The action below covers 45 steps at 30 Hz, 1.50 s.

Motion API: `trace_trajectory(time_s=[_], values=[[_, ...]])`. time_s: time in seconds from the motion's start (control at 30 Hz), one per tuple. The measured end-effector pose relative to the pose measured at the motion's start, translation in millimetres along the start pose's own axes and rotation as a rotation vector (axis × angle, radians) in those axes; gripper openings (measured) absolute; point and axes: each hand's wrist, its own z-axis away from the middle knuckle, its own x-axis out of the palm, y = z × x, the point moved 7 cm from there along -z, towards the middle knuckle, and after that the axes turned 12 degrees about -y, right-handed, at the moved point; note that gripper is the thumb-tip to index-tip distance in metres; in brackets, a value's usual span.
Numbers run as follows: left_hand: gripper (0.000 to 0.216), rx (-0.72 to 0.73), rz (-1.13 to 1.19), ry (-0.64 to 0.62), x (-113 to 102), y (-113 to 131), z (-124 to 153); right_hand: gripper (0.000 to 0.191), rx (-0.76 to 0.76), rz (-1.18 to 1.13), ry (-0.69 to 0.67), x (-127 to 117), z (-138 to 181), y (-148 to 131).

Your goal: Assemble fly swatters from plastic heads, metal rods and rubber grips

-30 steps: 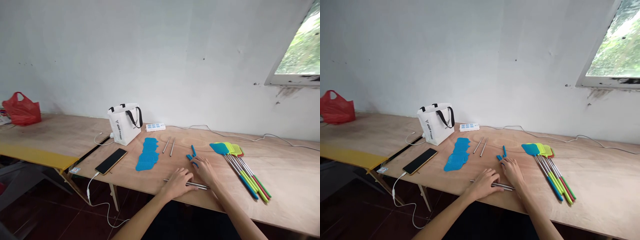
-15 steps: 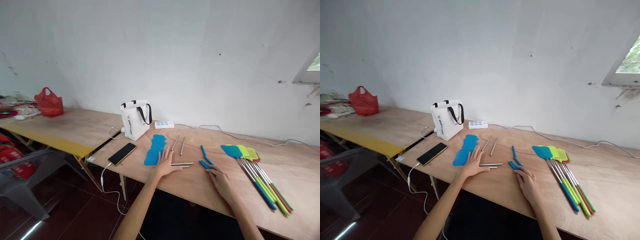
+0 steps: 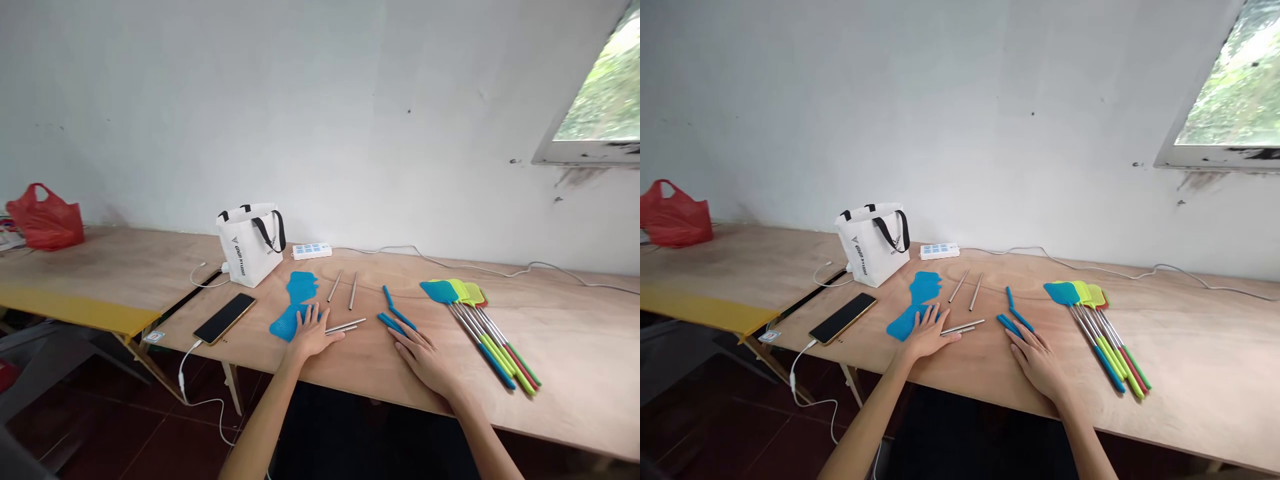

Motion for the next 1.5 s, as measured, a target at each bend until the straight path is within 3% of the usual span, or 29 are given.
trace_trajectory(time_s=[0.23, 0.4, 0.57, 0.87, 1.17, 1.33, 1.5], values=[[0.069, -0.069, -0.047, 0.047, -0.5, 23.1, 18.7, 0.042, -0.023, -0.022, 0.062, -0.2, 0.0, 0.4], [0.050, 0.066, -0.023, 0.101, -3.8, 30.4, 15.1, 0.043, -0.146, -0.002, 0.160, -0.5, 1.3, -2.6], [0.055, 0.120, 0.073, 0.025, -4.8, 14.7, 3.0, 0.049, -0.161, -0.003, 0.145, -1.7, 0.8, -4.4], [0.046, 0.113, 0.144, 0.034, -9.5, -2.4, -3.4, 0.046, -0.082, -0.005, 0.189, -3.9, -1.1, 2.1], [0.067, -0.040, 0.133, 0.067, -16.0, -20.7, -2.3, 0.046, -0.021, -0.003, 0.214, 6.9, -4.0, 14.0], [0.041, -0.005, 0.062, 0.185, -23.6, -4.4, 5.8, 0.041, -0.042, 0.023, 0.242, 2.4, -1.4, 10.3], [0.022, 0.207, 0.075, 0.268, -16.6, 25.6, 7.3, 0.039, -0.037, 0.017, 0.226, 0.5, -1.1, 11.0]])
